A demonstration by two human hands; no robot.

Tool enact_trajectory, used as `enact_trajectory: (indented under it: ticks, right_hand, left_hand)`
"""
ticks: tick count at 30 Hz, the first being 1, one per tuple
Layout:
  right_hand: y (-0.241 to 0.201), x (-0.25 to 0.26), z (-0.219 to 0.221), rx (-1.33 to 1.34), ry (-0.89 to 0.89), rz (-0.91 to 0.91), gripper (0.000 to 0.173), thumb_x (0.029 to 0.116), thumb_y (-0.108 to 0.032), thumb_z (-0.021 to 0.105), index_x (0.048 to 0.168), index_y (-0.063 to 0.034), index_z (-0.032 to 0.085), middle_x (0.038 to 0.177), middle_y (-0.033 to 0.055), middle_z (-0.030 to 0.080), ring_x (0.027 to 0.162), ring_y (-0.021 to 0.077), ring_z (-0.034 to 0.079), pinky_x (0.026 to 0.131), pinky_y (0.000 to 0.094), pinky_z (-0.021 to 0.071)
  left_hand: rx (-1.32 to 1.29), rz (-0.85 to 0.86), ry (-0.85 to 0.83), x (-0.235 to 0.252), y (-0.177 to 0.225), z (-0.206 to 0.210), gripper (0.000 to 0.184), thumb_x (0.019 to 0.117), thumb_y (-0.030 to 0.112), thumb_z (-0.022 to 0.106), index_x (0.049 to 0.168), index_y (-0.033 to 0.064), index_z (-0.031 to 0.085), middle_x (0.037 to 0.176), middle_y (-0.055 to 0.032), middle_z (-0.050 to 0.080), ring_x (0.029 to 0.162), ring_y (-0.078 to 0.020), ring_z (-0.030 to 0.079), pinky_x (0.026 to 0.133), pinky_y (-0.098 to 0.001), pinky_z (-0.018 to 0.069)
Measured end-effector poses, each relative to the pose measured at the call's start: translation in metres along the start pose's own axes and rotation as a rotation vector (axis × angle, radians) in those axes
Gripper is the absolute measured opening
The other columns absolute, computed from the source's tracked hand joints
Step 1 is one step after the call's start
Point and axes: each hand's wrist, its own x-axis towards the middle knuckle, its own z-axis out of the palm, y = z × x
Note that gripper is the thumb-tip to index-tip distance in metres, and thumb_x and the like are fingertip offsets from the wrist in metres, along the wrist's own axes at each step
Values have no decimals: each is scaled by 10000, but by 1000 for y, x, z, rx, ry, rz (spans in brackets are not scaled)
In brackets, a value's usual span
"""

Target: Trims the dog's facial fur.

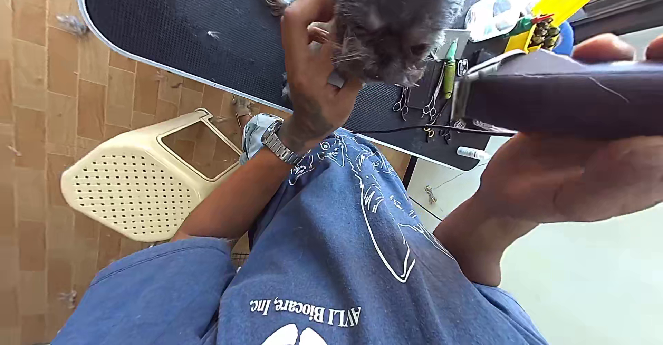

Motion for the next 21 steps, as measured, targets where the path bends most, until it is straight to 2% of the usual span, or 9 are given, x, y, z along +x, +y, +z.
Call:
enact_trajectory:
  ticks: [2, 5, 6, 8, 9, 12, 16, 21]
  right_hand:
    - [7, 5, 9, -44, -8, -26, 500, 903, -212, 765, 1257, 11, 491, 1230, 190, 630, 1145, 354, 647, 989, 530, 558]
    - [14, 13, 21, -63, -31, -48, 498, 881, -178, 775, 1239, 46, 510, 1199, 196, 653, 1164, 342, 639, 1015, 518, 538]
    - [17, 16, 21, -75, -47, -62, 494, 888, -169, 772, 1241, 52, 509, 1194, 206, 659, 1165, 354, 641, 1012, 532, 539]
    - [17, 18, 23, -89, -55, -54, 491, 897, -160, 772, 1248, 36, 490, 1182, 194, 672, 1159, 356, 655, 1008, 537, 551]
    - [17, 19, 26, -82, -55, -44, 484, 896, -151, 771, 1246, 39, 496, 1178, 190, 674, 1153, 354, 657, 1008, 534, 552]
    - [14, 18, 34, -87, -99, -16, 405, 915, -158, 750, 1204, 32, 539, 1169, 164, 678, 1147, 317, 660, 1007, 492, 555]
    - [8, 17, 45, -72, -130, -4, 425, 900, -205, 748, 1172, 51, 545, 1169, 149, 657, 1146, 274, 652, 1024, 420, 545]
    - [9, 15, 44, -100, -138, -53, 429, 917, -204, 744, 1203, 49, 549, 1193, 157, 655, 1172, 285, 641, 1041, 437, 530]
  left_hand:
    - [-3, 22, -24, 4, 1, -1, 285, 912, 182, 723, 1109, -24, 720, 1273, -299, 529, 1215, -295, 547, 1028, -383, 486]
    - [-8, 21, -60, 5, 7, -2, 226, 933, 184, 714, 1075, 10, 727, 1328, -282, 517, 1304, -290, 503, 1087, -397, 444]
    - [-26, 21, -73, 6, 8, -2, 229, 934, 166, 705, 1080, -10, 720, 1341, -286, 510, 1309, -288, 502, 1095, -391, 449]
    - [-46, 17, -83, 4, 10, -2, 229, 941, 148, 685, 1078, -34, 707, 1339, -286, 518, 1305, -280, 513, 1090, -379, 457]
    - [-45, 14, -74, 4, 10, -2, 202, 938, 136, 684, 1030, -43, 706, 1319, -289, 530, 1289, -278, 527, 1075, -374, 467]
    - [-48, -16, -63, 2, 13, -3, 187, 934, 93, 670, 1007, -77, 694, 1249, -267, 546, 1196, -239, 563, 1002, -326, 498]
    - [-39, -15, -67, 3, 16, -4, 185, 931, 105, 674, 981, -72, 694, 1220, -277, 556, 1127, -231, 592, 950, -310, 517]
    - [-32, -11, -99, 5, 19, -3, 187, 930, 121, 687, 957, -63, 710, 1223, -303, 555, 1171, -277, 585, 976, -336, 523]
